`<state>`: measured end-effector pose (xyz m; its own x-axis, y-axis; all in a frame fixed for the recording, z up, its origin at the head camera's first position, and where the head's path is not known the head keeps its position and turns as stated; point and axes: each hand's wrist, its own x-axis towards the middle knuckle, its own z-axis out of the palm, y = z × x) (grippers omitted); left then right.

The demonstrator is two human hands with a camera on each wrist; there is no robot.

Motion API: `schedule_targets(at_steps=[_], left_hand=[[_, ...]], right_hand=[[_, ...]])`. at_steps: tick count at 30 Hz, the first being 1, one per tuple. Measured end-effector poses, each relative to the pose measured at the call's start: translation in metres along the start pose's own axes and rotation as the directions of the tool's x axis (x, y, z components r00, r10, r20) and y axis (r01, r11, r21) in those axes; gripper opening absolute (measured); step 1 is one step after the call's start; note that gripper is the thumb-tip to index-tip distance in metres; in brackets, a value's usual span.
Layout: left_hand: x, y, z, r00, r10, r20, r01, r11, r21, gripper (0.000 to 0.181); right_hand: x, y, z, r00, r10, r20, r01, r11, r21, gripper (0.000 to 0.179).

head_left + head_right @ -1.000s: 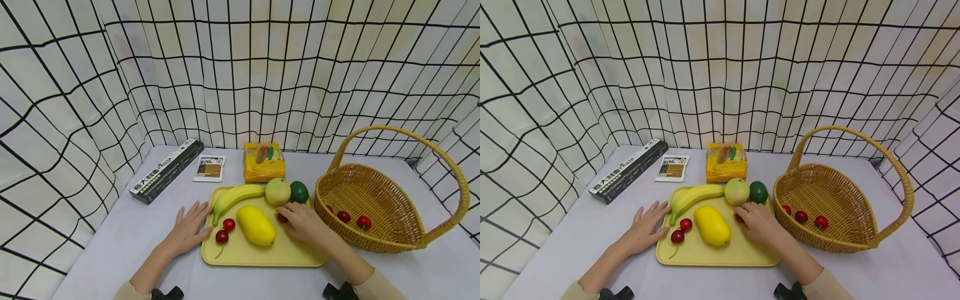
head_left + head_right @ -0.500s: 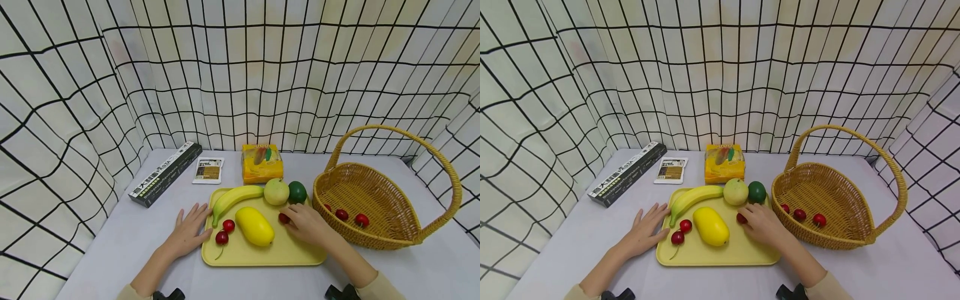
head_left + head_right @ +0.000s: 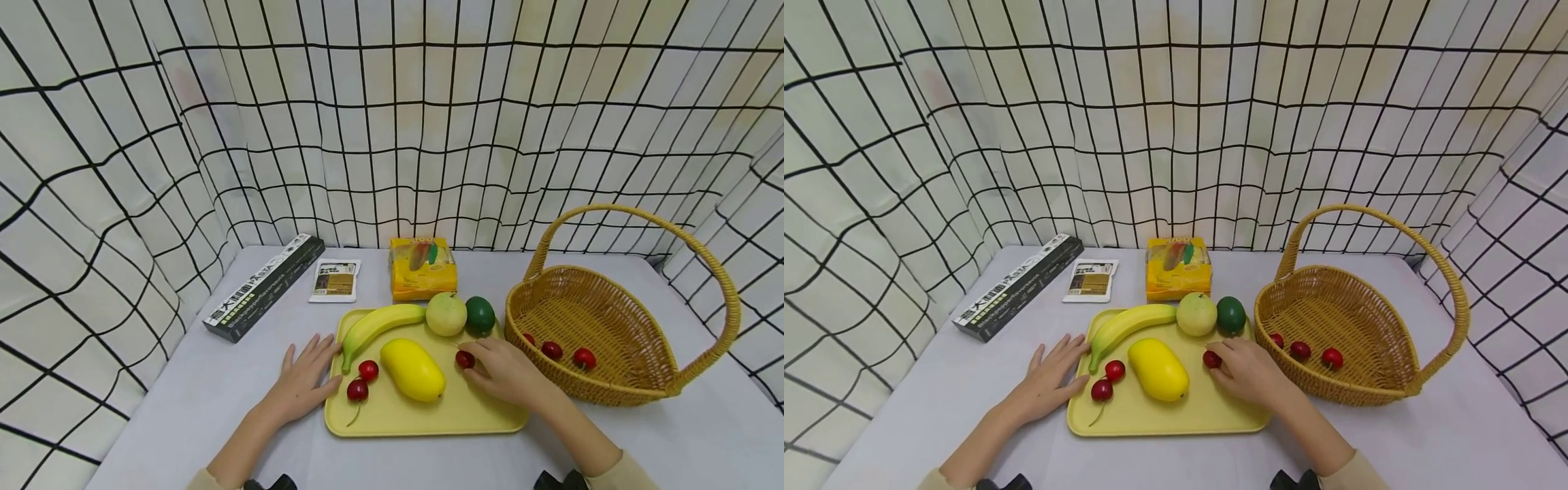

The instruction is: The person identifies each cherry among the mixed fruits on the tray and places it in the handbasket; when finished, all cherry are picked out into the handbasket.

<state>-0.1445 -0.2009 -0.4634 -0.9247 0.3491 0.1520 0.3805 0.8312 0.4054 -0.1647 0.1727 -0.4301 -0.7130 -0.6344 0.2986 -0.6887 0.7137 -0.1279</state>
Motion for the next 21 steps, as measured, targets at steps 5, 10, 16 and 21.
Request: schedule_targets(at_steps=[5,10,16,21], left_hand=[[-0.001,-0.001,0.001,1.0,-0.007,0.002,0.007,1.0,-0.005,0.06],[0.0,-0.002,0.002,1.0,0.006,-0.001,-0.006,1.0,-0.003,0.059],[0.0,-0.001,0.002,1.0,0.006,-0.003,-0.006,1.0,-0.001,0.059],[0.0,-0.001,0.001,1.0,0.0,0.0,0.0,1.0,0.007,0.059]], right_hand=[[-0.001,-0.001,-0.002,1.0,0.015,-0.01,-0.015,1.0,0.027,0.035],[-0.002,-0.002,-0.008,0.999,0.036,-0.002,-0.036,0.999,0.023,0.036],[0.0,-0.007,-0.022,0.997,0.07,-0.01,-0.07,0.997,0.037,0.036],[0.001,-0.007,-0.03,0.994,0.1,-0.033,-0.099,0.994,0.038,0.036]])
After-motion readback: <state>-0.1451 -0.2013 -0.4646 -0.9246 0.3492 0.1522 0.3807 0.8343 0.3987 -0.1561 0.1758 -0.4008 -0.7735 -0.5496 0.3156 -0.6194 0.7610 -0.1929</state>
